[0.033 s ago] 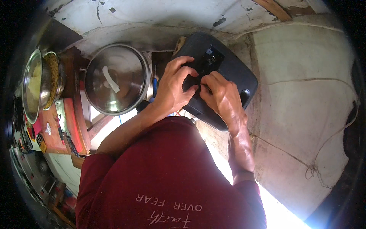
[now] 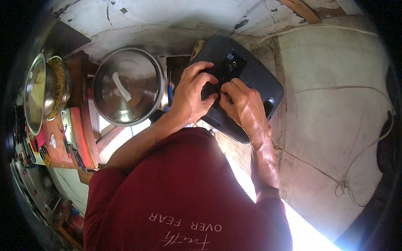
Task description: The person works on the back of a black electronic speaker by hand, first using a small tool to turn a dial and then manipulating wires on the device.
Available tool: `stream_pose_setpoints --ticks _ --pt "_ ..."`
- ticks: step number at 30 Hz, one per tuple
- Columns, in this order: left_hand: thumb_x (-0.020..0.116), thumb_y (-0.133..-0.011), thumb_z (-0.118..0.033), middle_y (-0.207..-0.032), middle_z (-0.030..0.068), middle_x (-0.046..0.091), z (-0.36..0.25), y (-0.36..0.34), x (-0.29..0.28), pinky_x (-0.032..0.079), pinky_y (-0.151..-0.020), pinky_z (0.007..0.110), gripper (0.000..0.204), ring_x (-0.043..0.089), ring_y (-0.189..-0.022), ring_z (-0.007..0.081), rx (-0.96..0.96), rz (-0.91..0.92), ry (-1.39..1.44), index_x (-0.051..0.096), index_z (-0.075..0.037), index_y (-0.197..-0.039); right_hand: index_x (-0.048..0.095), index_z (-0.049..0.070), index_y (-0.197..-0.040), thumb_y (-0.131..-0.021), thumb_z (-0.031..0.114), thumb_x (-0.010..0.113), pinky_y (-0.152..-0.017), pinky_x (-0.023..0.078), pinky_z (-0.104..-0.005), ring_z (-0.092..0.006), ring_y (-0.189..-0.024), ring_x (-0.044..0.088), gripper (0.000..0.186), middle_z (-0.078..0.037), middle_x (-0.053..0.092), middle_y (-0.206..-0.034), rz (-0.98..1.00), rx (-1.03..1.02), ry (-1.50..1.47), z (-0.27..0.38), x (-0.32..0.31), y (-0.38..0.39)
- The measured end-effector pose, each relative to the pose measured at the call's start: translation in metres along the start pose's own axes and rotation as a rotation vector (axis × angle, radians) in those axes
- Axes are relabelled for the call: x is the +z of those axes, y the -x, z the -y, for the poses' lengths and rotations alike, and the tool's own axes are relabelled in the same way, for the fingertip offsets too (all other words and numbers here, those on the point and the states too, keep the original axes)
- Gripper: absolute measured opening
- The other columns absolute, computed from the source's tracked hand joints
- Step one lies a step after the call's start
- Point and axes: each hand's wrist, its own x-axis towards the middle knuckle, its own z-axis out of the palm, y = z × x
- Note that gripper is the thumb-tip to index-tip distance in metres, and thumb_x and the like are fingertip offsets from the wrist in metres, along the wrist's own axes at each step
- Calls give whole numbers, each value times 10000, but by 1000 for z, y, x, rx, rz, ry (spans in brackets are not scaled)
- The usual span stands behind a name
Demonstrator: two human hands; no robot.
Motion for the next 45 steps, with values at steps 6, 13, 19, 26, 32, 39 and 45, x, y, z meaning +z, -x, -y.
stream_pose_setpoints --ticks 6,13,19,26,32,39,45 --pt "923 -737 -20 -1499 111 592 0 0 1 490 -1150 487 439 558 -1394 394 -10 0 13 703 -105 -1108 692 38 -1001 -877 46 773 -682 582 -470 -378 -793 709 148 -127 655 -937 35 -43 67 4 -2 -3" --pt "919 -747 -27 -1497 107 593 0 0 1 491 -1151 488 434 556 -1403 389 -20 10 3 707 -110 -1116 690 38 -1015 -901 75 774 -695 588 -471 -384 -812 708 146 -125 651 -968 96 -79 148 8 -7 -8" --pt "913 -749 -24 -1490 109 596 1 0 4 495 -1146 487 429 563 -1392 390 -17 -6 17 703 -109 -1113 701 36 -1038 -926 79 772 -711 590 -481 -387 -837 718 140 -129 663 -994 111 -30 67 11 -10 -9" --pt "913 -733 -9 -1478 114 600 1 -1 4 497 -1140 486 443 575 -1372 393 -7 -12 8 697 -106 -1107 704 29 -1050 -920 56 769 -707 577 -485 -398 -830 715 147 -149 669 -982 137 7 13 6 -9 -10" --pt "908 -734 1 -1469 131 599 2 -1 3 490 -1142 488 452 568 -1373 399 0 -6 18 684 -97 -1114 724 16 -1031 -888 -3 791 -663 569 -449 -375 -768 715 159 -151 677 -918 80 5 -53 3 -8 -8" --pt "911 -734 -9 -1463 138 602 2 -3 2 478 -1149 503 454 564 -1376 400 22 12 7 677 -102 -1112 761 10 -1058 -914 1 810 -671 578 -411 -344 -779 737 153 -142 709 -948 20 46 -100 1 -7 -4" --pt "918 -734 -24 -1464 130 604 2 -4 2 482 -1145 504 455 573 -1368 403 26 22 -13 669 -116 -1103 769 15 -1075 -929 -3 801 -726 583 -428 -357 -838 747 150 -141 722 -989 18 42 -100 -6 -7 -6"
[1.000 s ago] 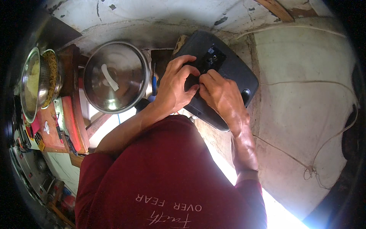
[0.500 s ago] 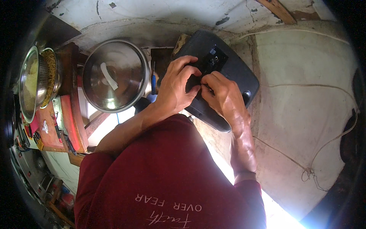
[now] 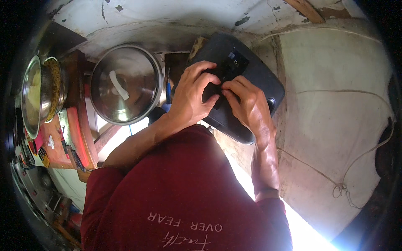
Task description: The person works on the back of a black electronic speaker by hand, first using a small tool to turn a dial and then manipulating wires on the device.
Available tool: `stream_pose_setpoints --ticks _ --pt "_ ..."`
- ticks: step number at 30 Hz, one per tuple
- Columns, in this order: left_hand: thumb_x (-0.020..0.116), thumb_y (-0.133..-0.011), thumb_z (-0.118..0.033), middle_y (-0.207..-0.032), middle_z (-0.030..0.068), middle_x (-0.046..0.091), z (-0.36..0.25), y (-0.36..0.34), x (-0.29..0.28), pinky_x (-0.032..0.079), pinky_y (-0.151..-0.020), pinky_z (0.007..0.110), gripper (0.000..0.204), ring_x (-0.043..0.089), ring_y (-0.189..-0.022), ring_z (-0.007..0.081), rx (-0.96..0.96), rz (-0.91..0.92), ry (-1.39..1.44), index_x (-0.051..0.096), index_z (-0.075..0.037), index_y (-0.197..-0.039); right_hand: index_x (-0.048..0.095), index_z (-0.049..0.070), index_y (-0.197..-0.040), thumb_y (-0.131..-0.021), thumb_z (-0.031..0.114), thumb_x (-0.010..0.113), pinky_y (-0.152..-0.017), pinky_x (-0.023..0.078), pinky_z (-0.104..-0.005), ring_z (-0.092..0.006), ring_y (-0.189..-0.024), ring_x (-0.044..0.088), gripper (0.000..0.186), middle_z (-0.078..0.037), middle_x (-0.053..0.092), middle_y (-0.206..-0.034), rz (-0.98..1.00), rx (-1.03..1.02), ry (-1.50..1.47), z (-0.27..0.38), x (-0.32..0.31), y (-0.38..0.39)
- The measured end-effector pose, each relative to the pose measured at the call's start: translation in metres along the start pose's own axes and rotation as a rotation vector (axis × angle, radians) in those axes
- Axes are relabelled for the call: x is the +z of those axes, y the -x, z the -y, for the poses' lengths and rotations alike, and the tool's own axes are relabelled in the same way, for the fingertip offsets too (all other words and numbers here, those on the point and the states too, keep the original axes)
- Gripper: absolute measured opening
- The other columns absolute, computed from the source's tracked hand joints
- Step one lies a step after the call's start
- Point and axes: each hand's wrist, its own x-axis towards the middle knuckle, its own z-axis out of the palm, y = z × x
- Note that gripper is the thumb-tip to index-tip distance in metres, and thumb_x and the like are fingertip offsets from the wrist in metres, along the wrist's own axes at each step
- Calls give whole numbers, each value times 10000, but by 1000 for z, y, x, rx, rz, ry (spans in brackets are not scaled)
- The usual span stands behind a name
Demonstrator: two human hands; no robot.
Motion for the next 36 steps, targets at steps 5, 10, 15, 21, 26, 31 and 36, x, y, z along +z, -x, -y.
stream_pose_setpoints --ticks 5,10,15,21,26,31,36 --pt "923 -733 -24 -1458 129 607 -1 -1 1 484 -1144 506 480 576 -1371 406 7 -3 -12 664 -119 -1126 784 14 -1082 -925 -3 805 -762 582 -435 -353 -874 747 159 -133 722 -1026 6 -4 -30 -10 2 -2" --pt "928 -728 -23 -1462 132 607 -1 -1 1 486 -1144 508 512 580 -1365 409 4 -10 -14 662 -120 -1154 807 28 -1078 -910 2 817 -776 582 -424 -321 -881 742 170 -115 710 -1033 27 49 -48 -12 1 -3" --pt "928 -725 -21 -1465 139 606 -1 -1 0 491 -1138 503 507 581 -1364 412 13 -12 -16 662 -117 -1145 813 30 -1079 -896 8 833 -766 579 -419 -316 -873 738 185 -119 705 -1021 9 54 -29 -13 3 -1" --pt "931 -726 -22 -1460 137 607 -1 0 0 497 -1128 499 490 583 -1362 409 19 -13 -25 664 -113 -1127 808 17 -1090 -895 34 856 -753 575 -405 -320 -857 734 201 -135 707 -1021 -57 103 -51 -7 3 1" --pt "932 -729 -24 -1460 133 606 -2 0 -1 498 -1126 498 473 583 -1361 407 12 -13 -28 668 -112 -1111 799 17 -1072 -915 47 845 -741 572 -406 -343 -866 739 167 -146 710 -1037 -10 179 2 1 -6 5" --pt "930 -726 -22 -1460 129 605 -1 0 0 499 -1126 498 469 582 -1362 407 11 -15 -25 669 -114 -1105 750 -6 -1047 -946 41 812 -729 572 -421 -353 -846 741 127 -158 721 -1017 -26 110 -28 2 -5 6" --pt "928 -729 -26 -1464 124 606 -2 0 -1 499 -1129 495 455 582 -1368 400 7 -13 -31 677 -114 -1098 731 -8 -1028 -955 32 801 -731 574 -417 -345 -837 751 109 -165 743 -953 4 232 -78 11 -4 6"
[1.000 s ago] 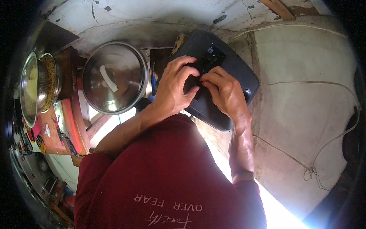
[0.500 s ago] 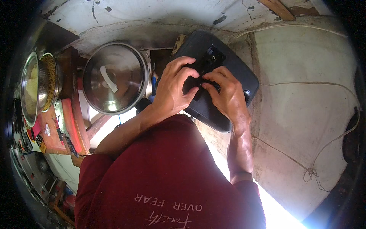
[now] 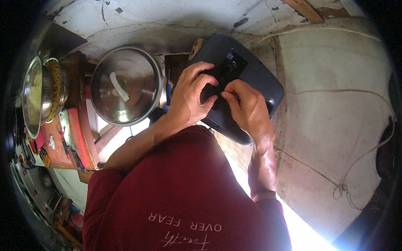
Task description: The person works on the back of a black electronic speaker by hand, first using a small tool to turn a dial and then manipulating wires on the device.
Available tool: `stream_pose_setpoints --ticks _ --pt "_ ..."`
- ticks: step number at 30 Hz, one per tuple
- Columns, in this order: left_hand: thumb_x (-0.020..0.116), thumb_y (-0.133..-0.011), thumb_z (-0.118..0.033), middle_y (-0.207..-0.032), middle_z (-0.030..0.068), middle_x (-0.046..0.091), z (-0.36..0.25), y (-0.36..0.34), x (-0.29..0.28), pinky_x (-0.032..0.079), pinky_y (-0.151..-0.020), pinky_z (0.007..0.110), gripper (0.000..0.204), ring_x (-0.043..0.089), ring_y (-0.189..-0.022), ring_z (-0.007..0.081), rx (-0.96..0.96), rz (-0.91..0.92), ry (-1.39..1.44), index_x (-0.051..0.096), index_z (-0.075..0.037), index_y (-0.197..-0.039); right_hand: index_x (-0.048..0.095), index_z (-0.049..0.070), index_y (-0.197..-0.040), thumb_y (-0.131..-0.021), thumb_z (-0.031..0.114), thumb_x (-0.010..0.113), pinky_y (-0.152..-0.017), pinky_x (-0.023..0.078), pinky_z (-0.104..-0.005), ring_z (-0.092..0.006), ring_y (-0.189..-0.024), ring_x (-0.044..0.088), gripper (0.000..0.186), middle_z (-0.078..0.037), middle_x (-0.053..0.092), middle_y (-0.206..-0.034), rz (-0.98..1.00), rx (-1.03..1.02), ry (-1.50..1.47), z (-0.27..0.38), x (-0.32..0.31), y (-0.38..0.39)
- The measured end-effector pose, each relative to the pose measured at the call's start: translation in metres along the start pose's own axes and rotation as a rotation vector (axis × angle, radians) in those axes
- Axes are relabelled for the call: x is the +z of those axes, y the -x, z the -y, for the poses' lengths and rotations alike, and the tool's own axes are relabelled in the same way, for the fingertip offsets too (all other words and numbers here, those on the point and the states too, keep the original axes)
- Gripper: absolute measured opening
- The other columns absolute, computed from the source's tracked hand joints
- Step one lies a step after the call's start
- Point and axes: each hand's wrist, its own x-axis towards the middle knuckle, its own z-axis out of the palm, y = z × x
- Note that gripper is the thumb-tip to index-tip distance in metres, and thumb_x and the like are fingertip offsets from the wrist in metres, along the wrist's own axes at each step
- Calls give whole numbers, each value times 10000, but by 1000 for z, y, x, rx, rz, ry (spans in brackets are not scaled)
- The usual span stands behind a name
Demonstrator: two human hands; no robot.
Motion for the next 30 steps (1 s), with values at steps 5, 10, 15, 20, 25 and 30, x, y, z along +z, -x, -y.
stream_pose_setpoints --ticks 5,10,15,20,25,30 --pt "923 -736 -36 -1459 124 615 -1 -1 1 498 -1132 489 418 586 -1369 390 -5 1 -10 695 -107 -1080 753 6 -1031 -940 37 816 -722 580 -414 -338 -828 749 115 -154 736 -955 -64 -124 0 0 8 0" --pt "914 -742 -39 -1449 123 629 0 0 2 496 -1132 487 381 593 -1366 383 4 -22 -10 713 -99 -1059 778 19 -1050 -912 12 818 -718 589 -408 -340 -830 748 143 -130 733 -964 -28 -198 69 5 8 -2" --pt "911 -744 -61 -1446 111 636 -3 1 1 495 -1132 491 369 593 -1372 378 -18 -9 1 722 -104 -1059 798 15 -1031 -895 -4 828 -698 587 -402 -332 -820 750 140 -128 743 -956 -63 -193 61 5 14 6" --pt "903 -744 -72 -1442 77 641 -1 2 2 502 -1135 499 282 587 -1386 369 9 18 -16 755 -130 -977 809 19 -1040 -903 2 839 -662 577 -365 -276 -801 755 141 -117 755 -951 -91 -134 -10 2 17 16" --pt "903 -753 -72 -1442 57 646 1 3 4 504 -1140 506 192 576 -1409 374 -6 0 -2 781 -139 -887 807 22 -1067 -914 5 840 -647 568 -348 -234 -803 750 157 -105 765 -952 -101 -21 -47 8 16 20" --pt "919 -771 -97 -1439 57 649 2 3 5 503 -1138 508 186 576 -1412 375 5 -10 -8 779 -136 -886 806 22 -1075 -912 3 836 -653 562 -316 -200 -826 753 166 -106 770 -956 -169 55 -15 6 15 30"
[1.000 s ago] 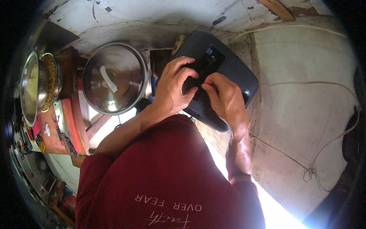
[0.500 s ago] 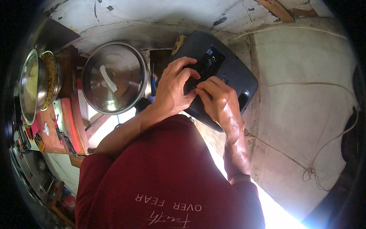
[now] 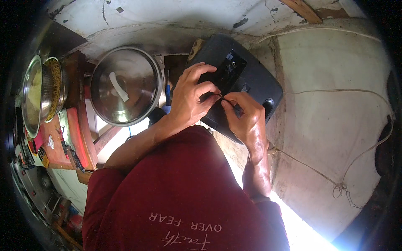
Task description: The person works on the back of a black electronic speaker by hand, first using a small tool to turn a dial and then manipulating wires on the device.
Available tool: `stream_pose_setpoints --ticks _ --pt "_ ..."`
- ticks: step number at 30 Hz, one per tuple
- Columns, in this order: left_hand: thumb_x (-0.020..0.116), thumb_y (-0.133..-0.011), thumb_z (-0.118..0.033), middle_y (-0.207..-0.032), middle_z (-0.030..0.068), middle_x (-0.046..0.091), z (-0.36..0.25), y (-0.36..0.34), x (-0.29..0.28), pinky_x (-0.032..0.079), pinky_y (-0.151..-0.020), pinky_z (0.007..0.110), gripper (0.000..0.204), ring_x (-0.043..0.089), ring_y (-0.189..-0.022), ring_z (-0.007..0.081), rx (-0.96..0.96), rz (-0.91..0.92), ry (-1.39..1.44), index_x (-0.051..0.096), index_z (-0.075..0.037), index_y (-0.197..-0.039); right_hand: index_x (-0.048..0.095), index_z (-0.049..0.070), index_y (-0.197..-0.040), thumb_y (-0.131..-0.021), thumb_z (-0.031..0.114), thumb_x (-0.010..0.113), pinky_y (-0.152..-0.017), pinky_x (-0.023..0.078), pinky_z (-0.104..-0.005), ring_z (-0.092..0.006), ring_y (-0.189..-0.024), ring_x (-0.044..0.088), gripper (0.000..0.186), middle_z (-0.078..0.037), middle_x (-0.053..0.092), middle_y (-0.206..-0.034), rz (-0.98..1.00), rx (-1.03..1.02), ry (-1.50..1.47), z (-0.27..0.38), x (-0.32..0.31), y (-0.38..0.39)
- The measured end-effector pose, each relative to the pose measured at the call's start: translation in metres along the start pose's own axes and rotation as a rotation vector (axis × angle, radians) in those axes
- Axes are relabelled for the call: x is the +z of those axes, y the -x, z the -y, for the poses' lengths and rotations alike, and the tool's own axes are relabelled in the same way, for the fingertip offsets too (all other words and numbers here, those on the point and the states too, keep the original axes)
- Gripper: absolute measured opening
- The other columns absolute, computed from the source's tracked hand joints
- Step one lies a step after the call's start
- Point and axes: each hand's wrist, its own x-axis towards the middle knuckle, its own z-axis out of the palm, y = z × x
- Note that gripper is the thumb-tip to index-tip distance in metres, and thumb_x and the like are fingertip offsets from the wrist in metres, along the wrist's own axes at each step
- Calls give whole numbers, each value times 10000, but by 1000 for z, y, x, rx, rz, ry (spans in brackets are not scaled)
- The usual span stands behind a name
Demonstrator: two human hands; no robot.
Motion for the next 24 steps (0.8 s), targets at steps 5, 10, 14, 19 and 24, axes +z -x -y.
stream_pose_setpoints --ticks 5,10,14,19,24 --pt "941 -760 -108 -1440 50 648 -3 -1 0 497 -1141 501 248 575 -1416 366 -9 13 -22 768 -143 -935 804 17 -1073 -910 -10 823 -649 560 -301 -194 -811 755 167 -112 763 -958 -77 -74 -18 -1 4 -1" --pt "960 -722 -84 -1444 50 645 -5 -2 -2 487 -1148 496 378 573 -1419 351 -26 24 -9 753 -146 -1032 803 24 -1074 -909 -13 814 -671 602 -337 -229 -797 773 169 -125 760 -979 -94 -177 44 0 8 -12" --pt "960 -708 -64 -1443 60 642 -7 -2 -4 491 -1145 494 412 576 -1412 350 -32 33 -1 746 -138 -1052 802 33 -1071 -914 0 817 -687 621 -362 -263 -818 784 161 -125 756 -987 -83 -203 65 -1 10 -21" --pt "935 -738 -53 -1435 78 643 -6 -2 -5 496 -1135 488 377 584 -1394 355 -29 27 12 744 -117 -1057 804 37 -1071 -927 13 816 -692 620 -365 -279 -817 780 147 -117 751 -993 -68 -236 55 -4 11 -26" --pt "843 -804 -2 -1428 88 647 -3 -1 -2 500 -1123 482 287 598 -1363 365 -12 -6 7 748 -105 -1054 811 43 -1068 -938 22 819 -679 597 -377 -287 -797 760 132 -113 747 -991 -56 -250 55 -5 10 -29"
